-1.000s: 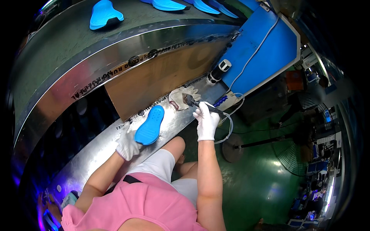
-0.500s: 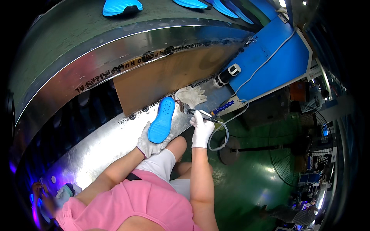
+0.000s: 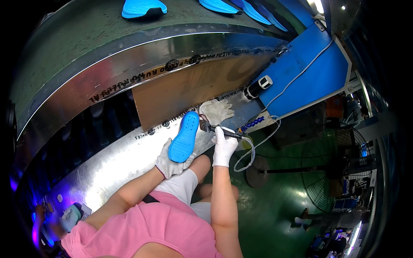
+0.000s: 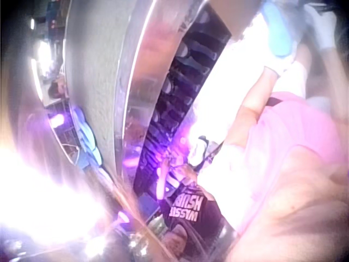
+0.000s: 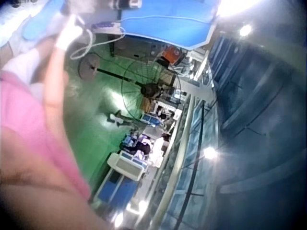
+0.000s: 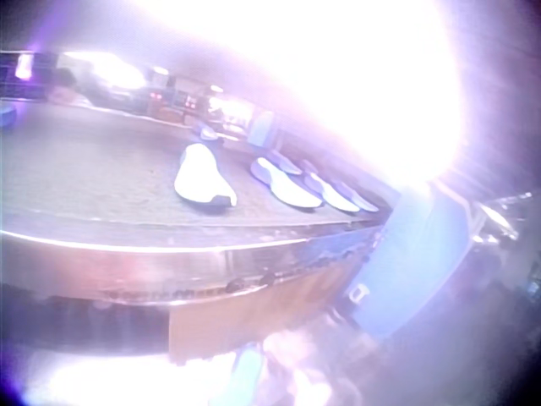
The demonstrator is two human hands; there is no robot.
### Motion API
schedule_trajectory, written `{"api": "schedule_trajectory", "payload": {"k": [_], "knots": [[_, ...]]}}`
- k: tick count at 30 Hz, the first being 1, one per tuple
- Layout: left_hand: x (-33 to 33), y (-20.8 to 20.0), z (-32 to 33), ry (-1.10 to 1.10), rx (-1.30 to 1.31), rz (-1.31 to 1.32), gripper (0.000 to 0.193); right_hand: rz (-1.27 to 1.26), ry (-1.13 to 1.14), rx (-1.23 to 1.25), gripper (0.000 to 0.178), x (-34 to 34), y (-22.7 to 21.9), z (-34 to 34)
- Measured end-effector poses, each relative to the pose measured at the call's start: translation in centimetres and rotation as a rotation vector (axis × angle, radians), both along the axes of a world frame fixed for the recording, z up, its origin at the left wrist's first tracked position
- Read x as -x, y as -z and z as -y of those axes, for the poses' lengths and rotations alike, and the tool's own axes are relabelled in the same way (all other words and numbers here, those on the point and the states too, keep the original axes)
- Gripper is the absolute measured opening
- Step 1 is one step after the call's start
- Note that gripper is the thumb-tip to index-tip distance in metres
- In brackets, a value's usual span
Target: The person takes blue shoe soles from a conveyor belt and applies glue to the inner surface using a brush connected to a machine hose.
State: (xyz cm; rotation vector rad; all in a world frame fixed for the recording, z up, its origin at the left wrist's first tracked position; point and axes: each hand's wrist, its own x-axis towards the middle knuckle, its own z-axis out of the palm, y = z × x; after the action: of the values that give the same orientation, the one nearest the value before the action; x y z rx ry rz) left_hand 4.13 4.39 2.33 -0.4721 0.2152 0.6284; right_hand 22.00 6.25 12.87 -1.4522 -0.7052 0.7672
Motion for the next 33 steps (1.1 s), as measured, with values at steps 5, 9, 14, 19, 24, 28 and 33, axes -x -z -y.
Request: {"api": "schedule_trajectory", "payload": {"k": [5,9,14,19,24,28,33], "knots": [[-1.1,-2.6,0.2,-0.014,-0.004,-0.052,0.081,0.013,-0.022,-0.041,0.022,-0.2,-0.2,0.3],[-2.2,-3.4,0.3,-0.011,-0.073,-0.031,0.08,0.03,0.019,-0.065,0.02,0.4,-1.0,0.3],[-2.9,-4.8,0.8,-0.054,-0.161,-0.008,0.08,0.069,0.014,-0.079,0.02,-0.2,-1.3,0.8],[-3.2,-4.8,0.9,-0.065,-0.23,0.012,0.082,0.134,0.024,-0.118,0.021,-0.3,-1.3,1.2],[-3.2,-4.8,0.6,-0.056,-0.318,0.108,0.084,0.129,0.017,-0.148,0.02,0.2,-2.0,1.6],[-3.2,-5.7,0.6,-0.083,-0.379,0.156,0.083,0.135,-0.011,-0.199,0.019,-0.1,-1.6,1.3],[-3.2,-6.7,1.0,-0.126,-0.372,0.172,0.081,0.114,0.032,-0.207,0.019,0.5,-2.4,1.5]]}}
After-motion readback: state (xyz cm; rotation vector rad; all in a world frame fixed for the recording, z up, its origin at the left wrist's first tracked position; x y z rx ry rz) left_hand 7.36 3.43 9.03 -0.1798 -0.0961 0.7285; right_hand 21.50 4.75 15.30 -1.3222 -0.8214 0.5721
